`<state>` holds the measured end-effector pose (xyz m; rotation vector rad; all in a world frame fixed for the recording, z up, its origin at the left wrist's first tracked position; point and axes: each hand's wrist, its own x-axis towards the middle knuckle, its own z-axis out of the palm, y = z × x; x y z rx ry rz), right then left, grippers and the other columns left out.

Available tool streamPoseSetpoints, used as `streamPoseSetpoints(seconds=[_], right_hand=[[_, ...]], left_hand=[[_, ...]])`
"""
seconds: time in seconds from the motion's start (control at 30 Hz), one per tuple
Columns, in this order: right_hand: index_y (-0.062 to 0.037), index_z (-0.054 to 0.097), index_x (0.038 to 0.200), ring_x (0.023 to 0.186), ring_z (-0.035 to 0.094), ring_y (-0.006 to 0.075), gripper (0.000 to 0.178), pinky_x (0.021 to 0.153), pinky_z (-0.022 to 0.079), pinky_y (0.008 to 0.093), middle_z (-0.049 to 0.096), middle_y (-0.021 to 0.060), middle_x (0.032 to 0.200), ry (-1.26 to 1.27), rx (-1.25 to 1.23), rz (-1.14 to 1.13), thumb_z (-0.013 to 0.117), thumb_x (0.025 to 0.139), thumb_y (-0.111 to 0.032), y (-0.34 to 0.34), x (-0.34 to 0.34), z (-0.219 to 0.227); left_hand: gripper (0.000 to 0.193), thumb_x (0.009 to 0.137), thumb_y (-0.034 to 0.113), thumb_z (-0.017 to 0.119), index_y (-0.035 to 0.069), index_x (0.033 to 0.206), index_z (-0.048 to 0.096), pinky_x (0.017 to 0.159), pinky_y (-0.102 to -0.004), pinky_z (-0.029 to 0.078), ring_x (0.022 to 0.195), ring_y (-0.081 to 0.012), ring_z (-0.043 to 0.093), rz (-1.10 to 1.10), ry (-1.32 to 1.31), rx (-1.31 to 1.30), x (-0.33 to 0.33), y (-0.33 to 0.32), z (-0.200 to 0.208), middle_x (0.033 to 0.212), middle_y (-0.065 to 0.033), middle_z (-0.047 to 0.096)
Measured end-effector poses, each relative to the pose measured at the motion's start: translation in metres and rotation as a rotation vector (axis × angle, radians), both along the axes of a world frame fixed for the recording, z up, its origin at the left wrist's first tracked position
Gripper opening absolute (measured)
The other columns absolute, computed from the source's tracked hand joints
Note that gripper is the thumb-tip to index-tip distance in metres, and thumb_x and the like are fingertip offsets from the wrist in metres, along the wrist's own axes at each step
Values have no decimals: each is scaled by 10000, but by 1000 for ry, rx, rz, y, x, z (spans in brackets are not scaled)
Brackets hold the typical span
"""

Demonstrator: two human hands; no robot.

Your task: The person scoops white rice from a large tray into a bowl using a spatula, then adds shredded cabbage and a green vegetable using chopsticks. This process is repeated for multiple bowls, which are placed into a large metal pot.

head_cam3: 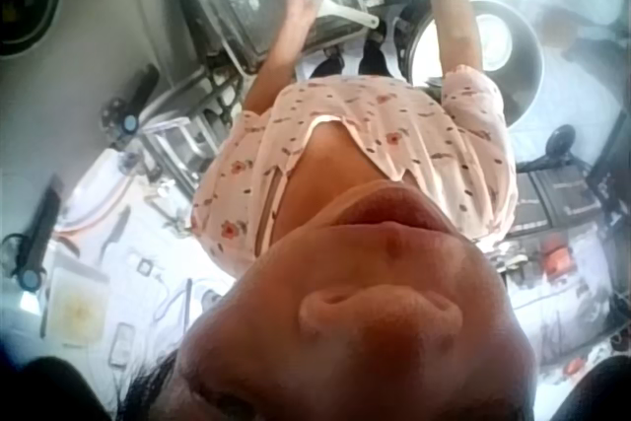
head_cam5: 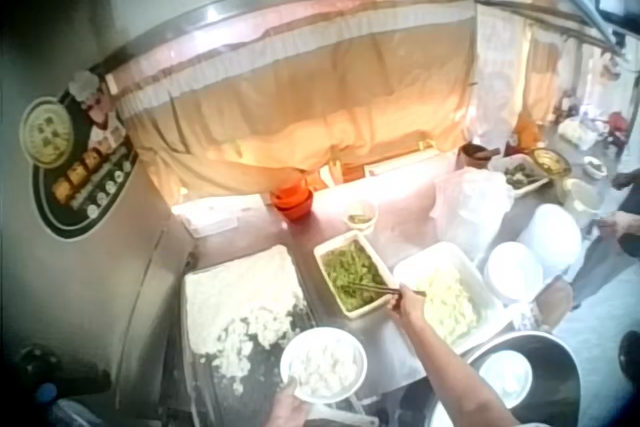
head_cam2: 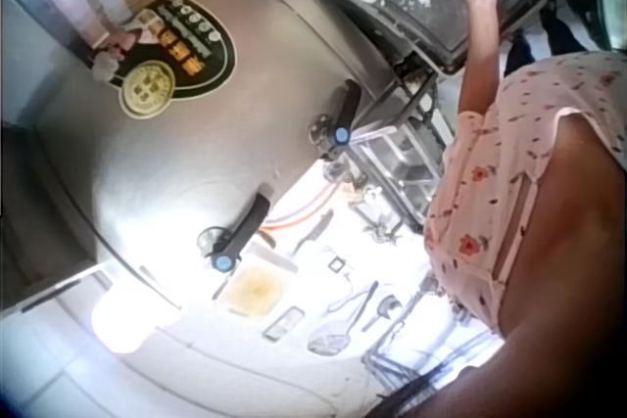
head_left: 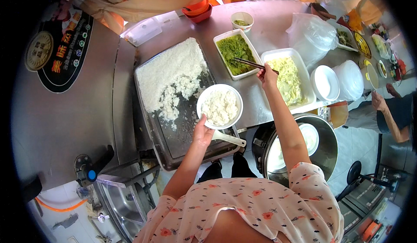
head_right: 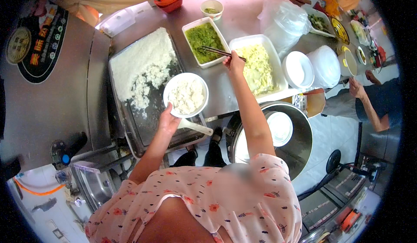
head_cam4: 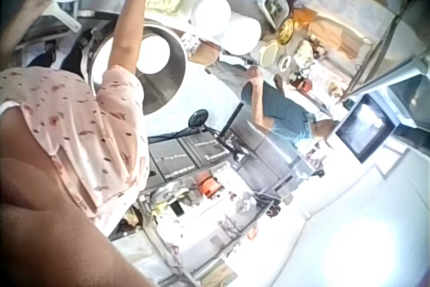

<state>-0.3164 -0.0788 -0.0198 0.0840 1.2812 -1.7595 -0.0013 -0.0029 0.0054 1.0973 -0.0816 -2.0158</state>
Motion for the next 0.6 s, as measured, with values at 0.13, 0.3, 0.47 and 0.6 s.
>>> streamPoseSetpoints(seconds=[0.13, 0.3, 0.47, 0.6], right_hand=[[-50, 500, 758, 466, 500, 140, 189, 444, 482, 277, 511, 32, 581, -80, -41, -65, 492, 889, -186, -1, -5, 3], [-37, 477, 798, 474, 500, 131, 170, 431, 481, 265, 500, 37, 584, -90, -113, -78, 484, 893, -178, 5, -15, 14], [-42, 473, 787, 480, 500, 147, 167, 440, 476, 272, 489, 38, 581, -64, -195, -61, 482, 894, -170, 12, -37, 44], [-49, 470, 733, 489, 495, 144, 199, 448, 464, 265, 487, 38, 577, -21, -263, 5, 493, 887, -173, 25, -42, 94]], left_hand=[[454, 904, 252, 485, -3, 1261, 365, 1007, -411, 344, 1169, -269, 428, 5, 2, 0, 0, 0, 4, 1256, -156, 453], [457, 916, 261, 456, 7, 1280, 348, 1011, -429, 334, 1185, -271, 409, 15, -8, -17, -4, -6, 8, 1270, -141, 442], [456, 913, 248, 469, 17, 1285, 345, 1008, -433, 338, 1191, -267, 400, -13, 66, -64, -23, -26, 23, 1284, -135, 421], [441, 919, 244, 456, 27, 1286, 341, 1014, -452, 326, 1194, -270, 385, -24, 72, -67, -42, -43, 32, 1287, -134, 412]])
